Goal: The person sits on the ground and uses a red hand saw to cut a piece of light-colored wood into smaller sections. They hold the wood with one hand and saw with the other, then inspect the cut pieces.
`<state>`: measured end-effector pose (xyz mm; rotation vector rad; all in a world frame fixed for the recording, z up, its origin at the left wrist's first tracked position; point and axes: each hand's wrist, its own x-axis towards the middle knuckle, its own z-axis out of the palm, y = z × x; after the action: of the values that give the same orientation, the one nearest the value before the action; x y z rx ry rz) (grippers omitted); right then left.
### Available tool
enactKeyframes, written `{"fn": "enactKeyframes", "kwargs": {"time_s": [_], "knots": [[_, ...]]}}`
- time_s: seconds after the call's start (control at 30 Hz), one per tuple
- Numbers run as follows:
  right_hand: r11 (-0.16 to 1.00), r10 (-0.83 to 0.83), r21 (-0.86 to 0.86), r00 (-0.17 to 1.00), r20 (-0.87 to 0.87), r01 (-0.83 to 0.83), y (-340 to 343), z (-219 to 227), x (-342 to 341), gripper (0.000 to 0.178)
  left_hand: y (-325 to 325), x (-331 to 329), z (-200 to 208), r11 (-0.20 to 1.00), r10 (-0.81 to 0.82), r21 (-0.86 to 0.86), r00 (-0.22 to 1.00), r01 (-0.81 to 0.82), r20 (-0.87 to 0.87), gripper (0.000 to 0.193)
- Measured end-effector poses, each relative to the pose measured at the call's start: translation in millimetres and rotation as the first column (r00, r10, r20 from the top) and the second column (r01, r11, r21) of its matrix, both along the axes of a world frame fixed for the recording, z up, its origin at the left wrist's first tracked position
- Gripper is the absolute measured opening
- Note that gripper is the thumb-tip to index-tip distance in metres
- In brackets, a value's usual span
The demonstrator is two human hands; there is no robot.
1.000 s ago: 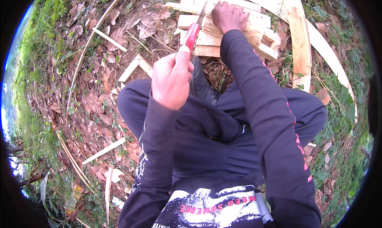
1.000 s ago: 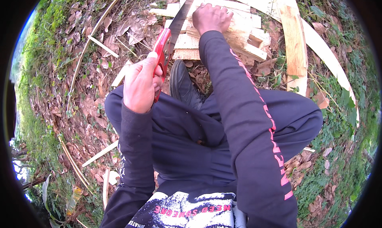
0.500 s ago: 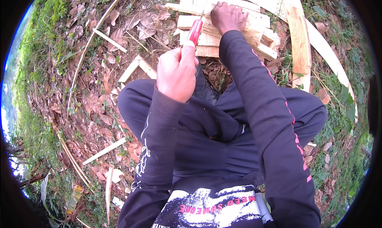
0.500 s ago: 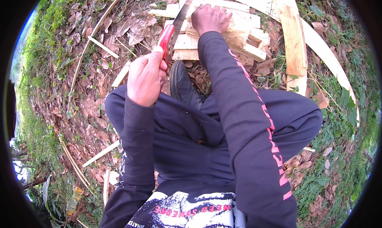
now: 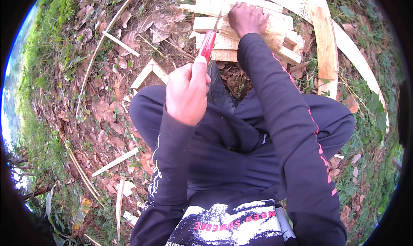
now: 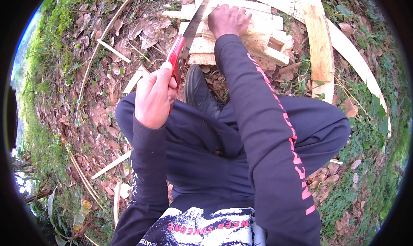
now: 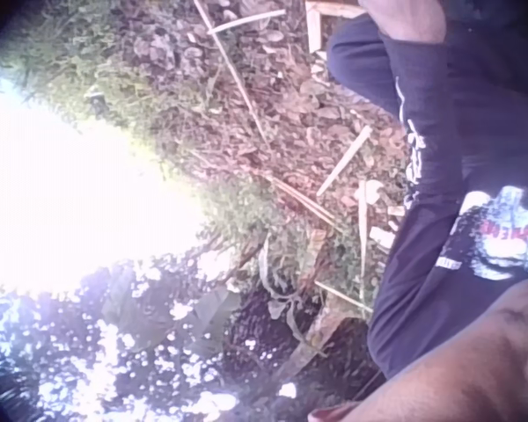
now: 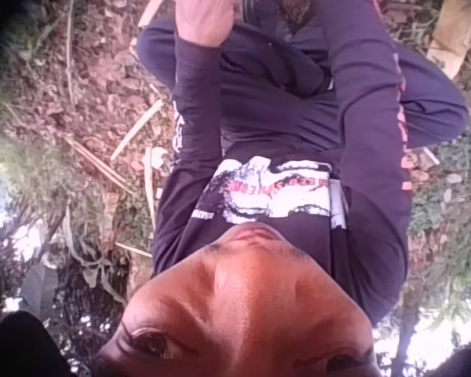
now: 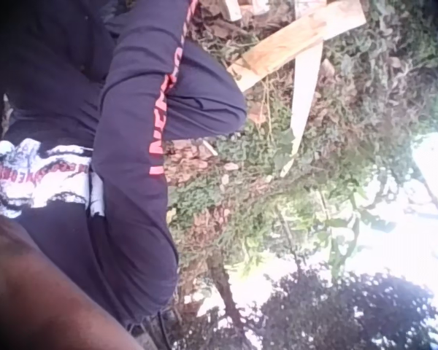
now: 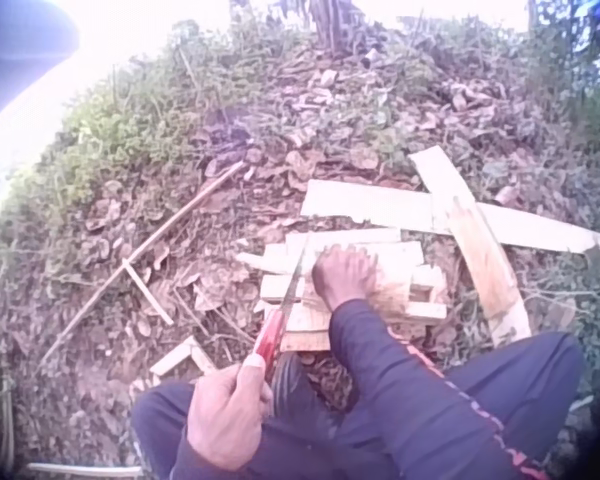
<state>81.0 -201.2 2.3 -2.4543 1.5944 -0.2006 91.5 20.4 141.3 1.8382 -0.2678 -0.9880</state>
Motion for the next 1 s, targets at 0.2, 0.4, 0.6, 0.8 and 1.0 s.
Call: {"fn": "enactKeyframes", "kwargs": {"time_s": [0.2, 0.4, 0.6, 0.8, 1.0], "knots": [[1.000, 0.010, -0.018, 1.000, 0.011, -0.010, -2.5, -4.5, -0.8, 0.051, -14.1, 0.9, -0.4, 0.999, -0.039, -0.002, 0.991, 0.040, 0.128, 0.045], [0.999, -0.008, 0.047, 1.000, 0.019, 0.007, 1.4, 4.7, -0.2, 0.048, -2.5, -6.3, 10.0, 1.000, -0.014, -0.009, 0.999, 0.014, 0.045, 0.041], [0.996, -0.003, 0.087, 1.000, 0.006, 0.002, -0.2, 8.0, -0.8, 0.045, 9.6, -6.1, 13.4, 1.000, 0.002, 0.007, 1.000, -0.002, 0.003, 0.040], [0.993, 0.010, 0.119, 1.000, 0.009, -0.011, -0.5, 12.4, -3.5, 0.044, 1.3, -7.7, 22.6, 1.000, -0.005, 0.013, 1.000, 0.005, 0.028, 0.042], [0.998, -0.020, 0.060, 0.997, 0.068, 0.016, 0.3, 3.1, 2.3, 0.043, 26.3, -6.3, 28.3, 0.999, 0.016, 0.029, 0.999, -0.014, -0.050, 0.044]]}}
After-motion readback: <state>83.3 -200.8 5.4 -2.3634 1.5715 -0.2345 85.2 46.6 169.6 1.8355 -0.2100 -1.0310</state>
